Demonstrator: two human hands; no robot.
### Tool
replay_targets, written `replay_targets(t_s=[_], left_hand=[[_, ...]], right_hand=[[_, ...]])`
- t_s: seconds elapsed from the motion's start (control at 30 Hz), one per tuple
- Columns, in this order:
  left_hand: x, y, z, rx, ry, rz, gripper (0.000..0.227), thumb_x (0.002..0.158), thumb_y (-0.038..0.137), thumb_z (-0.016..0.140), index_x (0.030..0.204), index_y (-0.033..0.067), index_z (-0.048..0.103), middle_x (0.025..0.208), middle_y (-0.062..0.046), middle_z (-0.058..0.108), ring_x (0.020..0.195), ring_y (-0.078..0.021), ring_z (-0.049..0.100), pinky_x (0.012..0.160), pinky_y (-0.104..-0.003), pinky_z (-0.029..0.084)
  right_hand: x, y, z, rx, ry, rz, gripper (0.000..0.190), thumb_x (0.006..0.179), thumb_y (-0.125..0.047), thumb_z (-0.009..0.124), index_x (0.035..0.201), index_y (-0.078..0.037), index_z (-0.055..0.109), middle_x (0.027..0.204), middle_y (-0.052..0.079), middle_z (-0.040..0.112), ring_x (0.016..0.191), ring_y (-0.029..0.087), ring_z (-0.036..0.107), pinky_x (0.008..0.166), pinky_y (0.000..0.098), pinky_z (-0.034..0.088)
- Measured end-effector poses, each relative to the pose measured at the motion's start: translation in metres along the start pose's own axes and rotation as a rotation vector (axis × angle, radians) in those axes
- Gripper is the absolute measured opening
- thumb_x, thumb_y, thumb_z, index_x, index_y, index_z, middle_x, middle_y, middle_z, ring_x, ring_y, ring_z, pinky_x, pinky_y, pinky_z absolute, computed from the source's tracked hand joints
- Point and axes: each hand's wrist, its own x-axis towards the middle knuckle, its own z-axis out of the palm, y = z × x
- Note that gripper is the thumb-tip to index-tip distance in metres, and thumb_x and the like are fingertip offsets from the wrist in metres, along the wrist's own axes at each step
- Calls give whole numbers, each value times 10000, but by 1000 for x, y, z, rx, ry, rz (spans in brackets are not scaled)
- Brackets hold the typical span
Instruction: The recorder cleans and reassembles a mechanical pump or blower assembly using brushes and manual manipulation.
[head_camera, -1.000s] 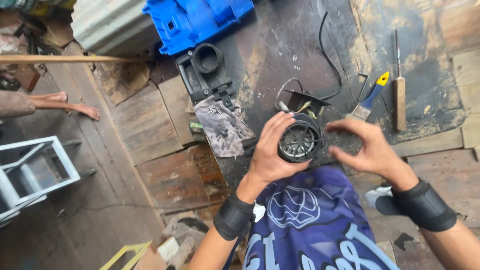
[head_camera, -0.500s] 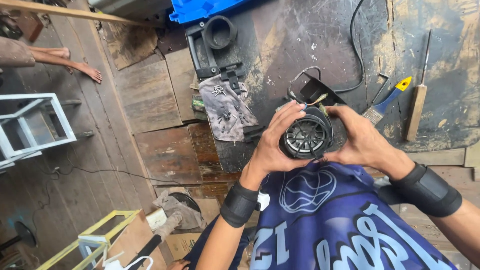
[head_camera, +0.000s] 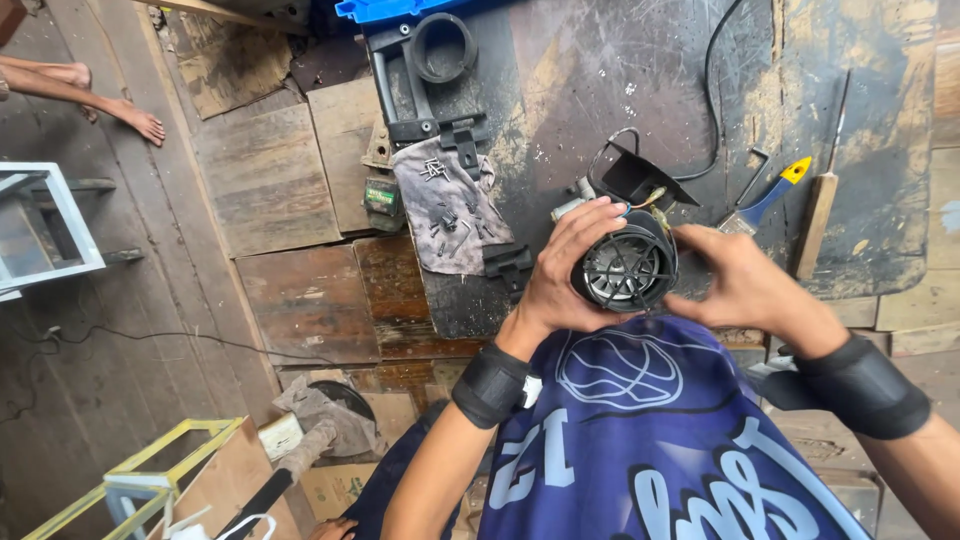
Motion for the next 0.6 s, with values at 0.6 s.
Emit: replay_targets(t_s=[0.6], left_hand=[[27, 55, -23, -18, 54, 43, 827, 647, 377, 924, 1317, 13, 603, 1378, -141, 647, 1315, -346, 615, 1177, -457, 495]], right_hand=[[-13, 31, 5, 272, 158, 413, 227, 983, -37, 548, 1120, 34, 714, 963, 145, 731, 859, 175, 685, 812, 311, 535]])
